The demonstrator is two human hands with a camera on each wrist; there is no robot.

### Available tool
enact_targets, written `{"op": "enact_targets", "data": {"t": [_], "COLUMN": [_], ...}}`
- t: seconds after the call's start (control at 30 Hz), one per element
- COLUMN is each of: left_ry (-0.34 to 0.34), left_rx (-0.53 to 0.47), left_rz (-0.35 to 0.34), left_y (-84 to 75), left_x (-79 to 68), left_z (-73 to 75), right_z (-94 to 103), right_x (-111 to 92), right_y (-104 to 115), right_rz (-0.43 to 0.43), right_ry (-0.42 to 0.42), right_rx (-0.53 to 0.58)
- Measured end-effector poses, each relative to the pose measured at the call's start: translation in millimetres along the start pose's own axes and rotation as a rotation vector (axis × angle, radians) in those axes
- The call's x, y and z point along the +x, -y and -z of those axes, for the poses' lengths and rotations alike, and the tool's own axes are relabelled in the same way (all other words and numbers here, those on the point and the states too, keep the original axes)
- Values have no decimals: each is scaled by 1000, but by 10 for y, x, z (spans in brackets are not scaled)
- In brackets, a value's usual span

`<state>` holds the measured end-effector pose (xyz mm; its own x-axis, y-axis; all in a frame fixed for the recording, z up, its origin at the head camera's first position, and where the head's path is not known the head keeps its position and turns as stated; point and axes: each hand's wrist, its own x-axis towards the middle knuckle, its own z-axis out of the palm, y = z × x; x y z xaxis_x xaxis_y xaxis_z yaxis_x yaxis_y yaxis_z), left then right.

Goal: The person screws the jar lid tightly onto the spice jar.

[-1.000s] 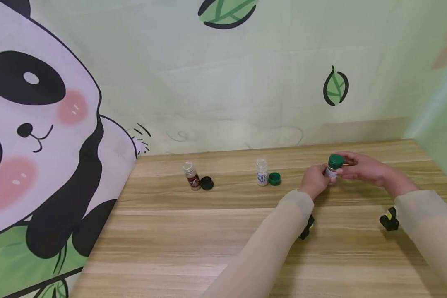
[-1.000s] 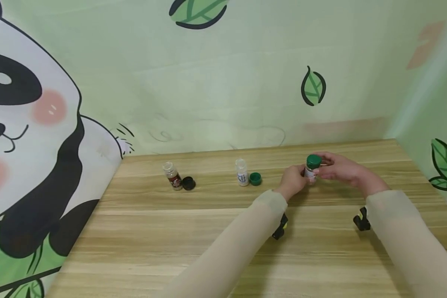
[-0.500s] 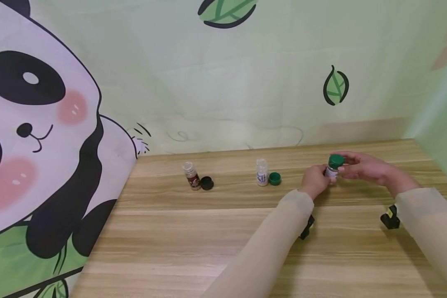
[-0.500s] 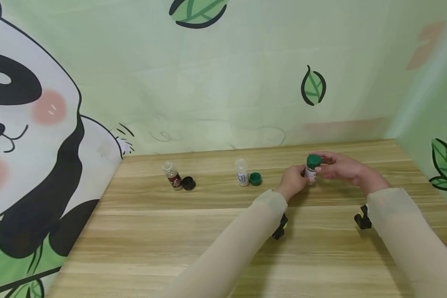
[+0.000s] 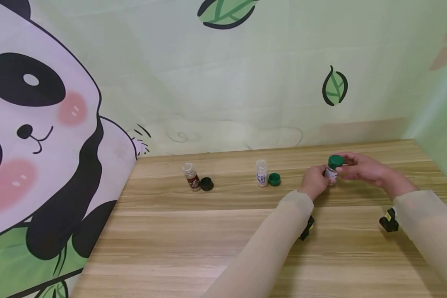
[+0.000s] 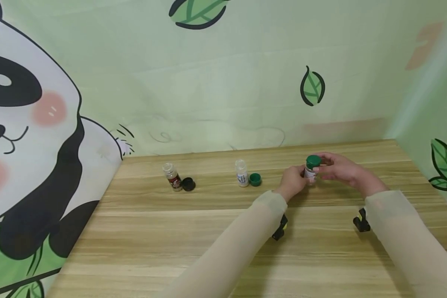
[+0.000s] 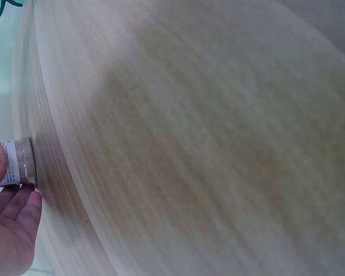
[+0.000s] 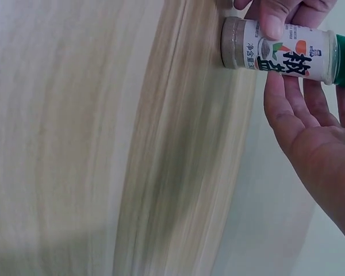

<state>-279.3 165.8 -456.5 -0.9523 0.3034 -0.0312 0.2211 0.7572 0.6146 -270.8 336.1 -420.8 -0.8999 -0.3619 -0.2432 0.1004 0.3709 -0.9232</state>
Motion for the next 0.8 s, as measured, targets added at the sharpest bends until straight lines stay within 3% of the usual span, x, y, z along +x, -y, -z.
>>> {"op": "enact_targets", "data": {"t": [0.8], "left_ry": [13], "left_rx": [-40], "left_rz": [22], "left_y": [-8], "left_x": [21], "left_z": [-18], "right_z": [-128], "right_x": [12], "right_y": [-13], "right_rz": [9], "right_ry": [-96], "right_rx": [-71]}}
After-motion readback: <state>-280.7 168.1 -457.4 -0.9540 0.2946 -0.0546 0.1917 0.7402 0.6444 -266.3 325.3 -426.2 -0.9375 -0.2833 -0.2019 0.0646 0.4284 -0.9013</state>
